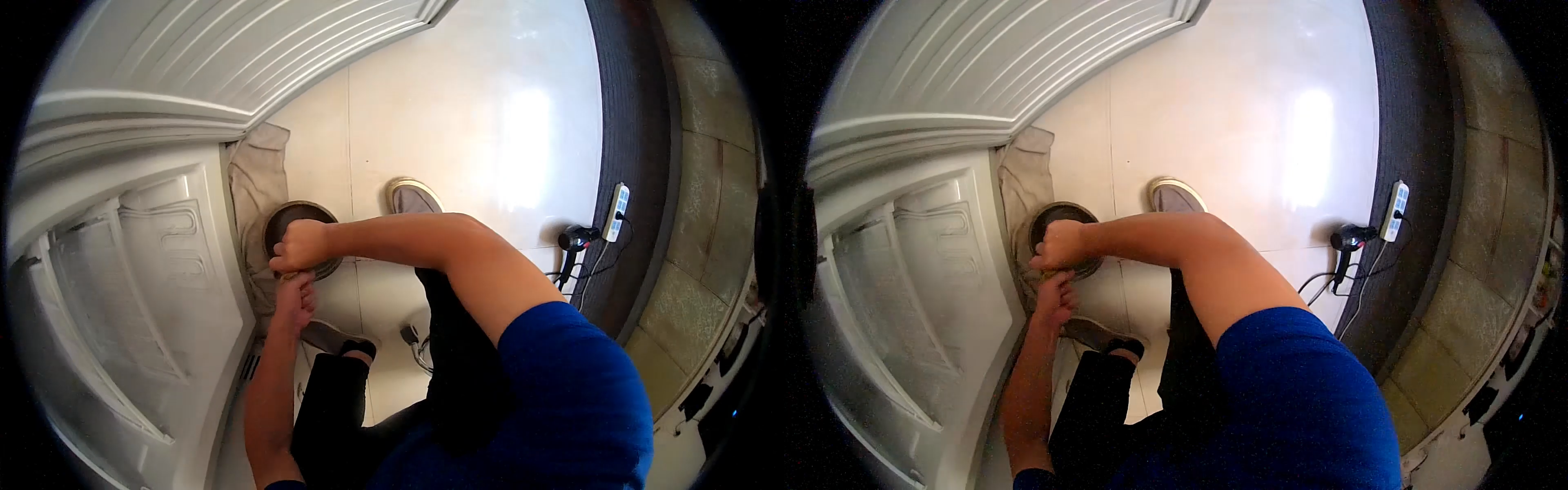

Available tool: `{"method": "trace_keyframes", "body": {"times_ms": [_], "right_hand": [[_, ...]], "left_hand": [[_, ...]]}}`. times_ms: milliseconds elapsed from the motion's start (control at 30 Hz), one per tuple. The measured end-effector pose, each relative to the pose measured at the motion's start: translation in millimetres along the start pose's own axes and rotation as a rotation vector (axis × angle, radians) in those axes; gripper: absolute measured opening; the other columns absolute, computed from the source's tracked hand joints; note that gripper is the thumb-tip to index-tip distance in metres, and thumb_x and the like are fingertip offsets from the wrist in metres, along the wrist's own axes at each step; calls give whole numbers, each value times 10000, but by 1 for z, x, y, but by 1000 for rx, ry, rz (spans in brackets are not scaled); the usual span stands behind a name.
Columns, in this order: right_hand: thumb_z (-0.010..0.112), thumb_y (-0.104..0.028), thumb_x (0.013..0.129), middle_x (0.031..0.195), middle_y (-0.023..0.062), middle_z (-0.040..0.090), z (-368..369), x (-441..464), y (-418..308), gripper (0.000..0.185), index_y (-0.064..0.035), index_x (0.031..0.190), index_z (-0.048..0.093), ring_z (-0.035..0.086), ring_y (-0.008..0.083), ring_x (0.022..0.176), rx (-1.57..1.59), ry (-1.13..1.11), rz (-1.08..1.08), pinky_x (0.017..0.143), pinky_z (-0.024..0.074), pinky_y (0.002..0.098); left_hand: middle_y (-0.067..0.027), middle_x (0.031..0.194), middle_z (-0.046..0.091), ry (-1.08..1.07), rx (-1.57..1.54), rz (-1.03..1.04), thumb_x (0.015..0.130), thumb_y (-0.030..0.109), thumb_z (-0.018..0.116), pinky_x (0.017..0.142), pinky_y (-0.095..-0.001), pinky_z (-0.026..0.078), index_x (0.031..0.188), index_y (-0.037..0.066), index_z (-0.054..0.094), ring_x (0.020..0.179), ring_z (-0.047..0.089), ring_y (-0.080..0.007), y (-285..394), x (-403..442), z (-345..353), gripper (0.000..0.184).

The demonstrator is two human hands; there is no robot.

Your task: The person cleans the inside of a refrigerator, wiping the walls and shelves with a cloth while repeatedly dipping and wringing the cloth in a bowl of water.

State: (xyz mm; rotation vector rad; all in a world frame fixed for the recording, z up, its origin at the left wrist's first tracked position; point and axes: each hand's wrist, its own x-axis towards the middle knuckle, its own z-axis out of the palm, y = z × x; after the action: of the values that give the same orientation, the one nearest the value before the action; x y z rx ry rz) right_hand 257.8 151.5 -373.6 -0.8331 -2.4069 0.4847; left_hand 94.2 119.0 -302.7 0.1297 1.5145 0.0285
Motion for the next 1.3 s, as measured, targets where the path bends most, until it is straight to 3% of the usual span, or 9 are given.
{"method": "trace_keyframes", "body": {"times_ms": [167, 233, 300, 400, 567, 667, 833, 1100, 1300], "right_hand": [[634, -216, 824, 794, 93, 655, -9, 13, -15, 165, -76, 899, 592, 693, 289, 719, 64, -41, 72, 561, 544, 415], [634, -201, 830, 891, 112, 670, -30, 30, -28, 197, -63, 967, 663, 684, 305, 925, 26, -87, 255, 768, 555, 442], [643, -198, 821, 1009, 141, 653, -35, 39, -28, 231, -86, 1020, 673, 626, 325, 1049, 87, -37, 365, 907, 506, 446], [780, -201, 718, 1072, 170, 591, -65, 26, -35, 482, -79, 1126, 555, 606, 375, 1050, 219, -154, 625, 893, 509, 455], [904, -267, 693, 1074, 163, 647, -73, 35, -35, 674, -18, 1181, 511, 632, 345, 1001, 377, -346, 689, 880, 514, 408], [926, -307, 689, 1044, 129, 633, -115, 54, -50, 785, 25, 1248, 485, 620, 261, 989, 685, -175, 631, 887, 507, 378], [654, -492, 937, 1097, 135, 616, -220, 103, -103, 681, 45, 1302, 449, 617, 173, 857, 1128, -195, 852, 540, 520, 269], [740, -59, 832, 1146, 117, 617, -268, 146, -207, 556, 19, 1290, 436, 616, 207, 1042, 530, 5, 416, 927, 496, 327], [732, -89, 858, 1043, 107, 649, -257, 140, -233, 360, 27, 1155, 565, 629, 185, 934, 807, 299, 738, 812, 528, 310]], "left_hand": [[53, 659, 456, -176, 102, 187, 893, 107, 681, 430, -255, 293, 955, 120, 577, 483, 374, -69, 6, -17, -18, 123], [43, 926, 596, -156, 387, 361, 929, 181, 661, 653, -276, 459, 1123, 110, 635, 763, 543, -90, 12, -16, -39, 208], [-6, 1091, 617, -426, -22, 440, 969, 275, 648, 787, -314, 497, 1250, 119, 593, 931, 585, -139, 3, -4, -51, 326], [-51, 1031, 605, -275, -234, 382, 990, 482, 579, 728, -366, 550, 1188, 105, 582, 863, 625, -217, 19, -16, -13, 426], [-78, 1094, 609, 226, 15, 871, 878, 115, 728, 804, -325, 524, 1227, 46, 613, 981, 610, -192, 26, -21, -9, 374], [-83, 1126, 602, 150, 51, 1079, 852, 105, 748, 857, -311, 506, 1255, 39, 604, 1028, 596, -206, 35, -62, -12, 433], [-164, 1361, 509, 464, 20, 1014, 905, 382, 719, 983, -386, 477, 1399, 96, 460, 1224, 532, -258, 48, -155, -11, 627], [-102, 1303, 548, -151, -569, 1000, 954, 189, 601, 946, -479, 487, 1399, 122, 415, 1138, 580, -249, 5, -278, 3, 486], [-37, 1067, 641, -130, -713, 1057, 897, 215, 701, 722, -323, 496, 1277, 117, 561, 867, 620, -170, 3, -277, 7, 417]]}}
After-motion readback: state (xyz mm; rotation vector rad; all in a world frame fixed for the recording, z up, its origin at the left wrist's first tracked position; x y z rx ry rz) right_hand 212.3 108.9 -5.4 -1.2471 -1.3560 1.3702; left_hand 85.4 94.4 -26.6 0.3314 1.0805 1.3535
